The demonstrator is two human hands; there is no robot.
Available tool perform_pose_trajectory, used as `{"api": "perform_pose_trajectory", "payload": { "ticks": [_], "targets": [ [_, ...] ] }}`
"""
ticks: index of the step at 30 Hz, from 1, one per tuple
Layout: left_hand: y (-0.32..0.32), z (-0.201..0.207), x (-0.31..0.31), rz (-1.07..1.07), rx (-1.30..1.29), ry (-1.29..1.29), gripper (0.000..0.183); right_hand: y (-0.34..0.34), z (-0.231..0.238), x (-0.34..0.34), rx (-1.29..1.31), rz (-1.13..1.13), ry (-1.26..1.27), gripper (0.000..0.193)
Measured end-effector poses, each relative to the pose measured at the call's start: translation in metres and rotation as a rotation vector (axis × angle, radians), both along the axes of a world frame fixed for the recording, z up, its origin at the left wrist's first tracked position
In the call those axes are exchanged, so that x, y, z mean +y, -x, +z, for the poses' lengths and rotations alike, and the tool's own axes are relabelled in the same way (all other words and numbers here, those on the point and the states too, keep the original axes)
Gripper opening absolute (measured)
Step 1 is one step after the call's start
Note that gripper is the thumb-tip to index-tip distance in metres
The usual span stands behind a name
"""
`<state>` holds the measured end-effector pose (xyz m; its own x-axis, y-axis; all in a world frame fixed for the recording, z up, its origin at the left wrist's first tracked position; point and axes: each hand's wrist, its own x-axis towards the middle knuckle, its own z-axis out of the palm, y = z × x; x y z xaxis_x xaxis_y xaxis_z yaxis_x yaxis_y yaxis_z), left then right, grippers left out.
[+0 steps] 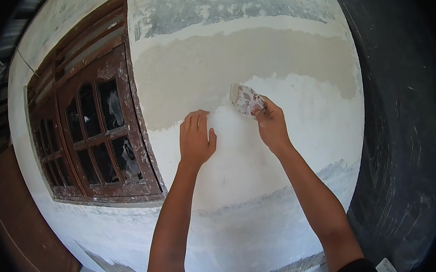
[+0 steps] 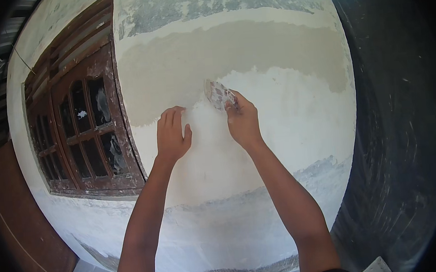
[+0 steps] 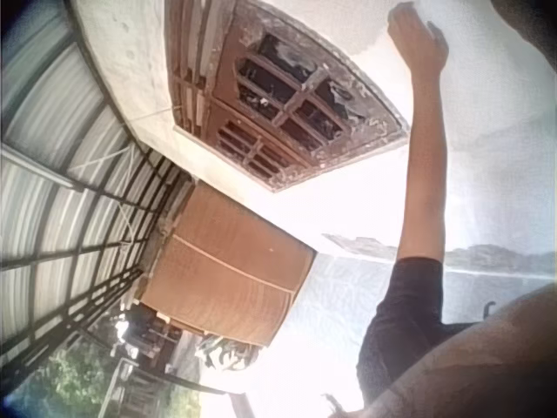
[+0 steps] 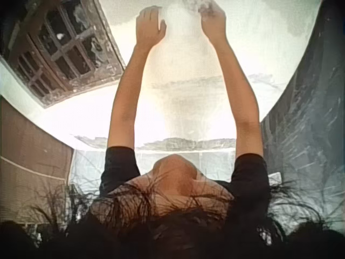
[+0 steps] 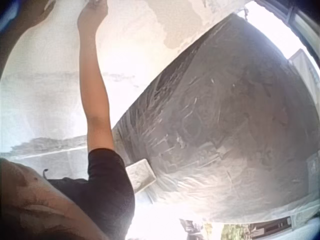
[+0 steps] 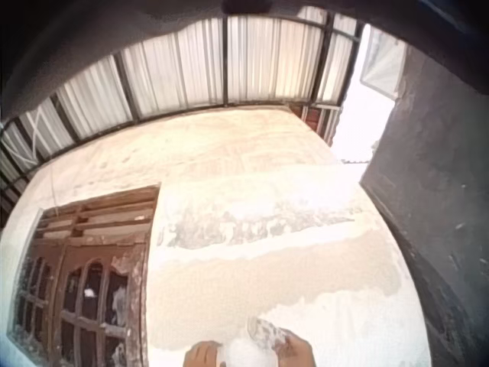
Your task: The person applies plaster or putty from a bucket onto an exterior wall using a scraper to patch the surface.
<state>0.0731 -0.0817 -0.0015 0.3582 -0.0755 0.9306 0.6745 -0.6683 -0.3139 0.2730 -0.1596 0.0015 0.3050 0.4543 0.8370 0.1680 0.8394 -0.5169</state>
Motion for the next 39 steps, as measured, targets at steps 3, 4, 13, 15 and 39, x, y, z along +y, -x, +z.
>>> {"api": "perform_pose_trajectory", "payload": {
  "ticks": [3,4,13,15,39],
  "targets": [
    [-0.001,0.01,0.027,0.045,-0.017,-0.107,0.046,0.007,0.003,-0.002,-0.152,-0.193,0.079,0.033],
    [-0.002,0.013,0.036,0.068,-0.029,-0.202,0.046,0.009,0.004,-0.002,-0.203,-0.259,0.151,0.034],
    [0.002,0.007,0.075,-0.069,-0.077,-0.342,0.04,0.022,-0.017,0.069,-0.549,-1.021,-0.529,0.051],
    [0.002,0.006,0.076,-0.097,-0.084,-0.337,0.039,0.027,-0.024,0.087,-0.559,-1.077,-0.536,0.05],
    [0.005,0.003,0.074,-0.153,-0.069,-0.294,0.038,0.022,0.019,0.041,-0.279,-0.764,-0.237,0.063]
  ]
}}
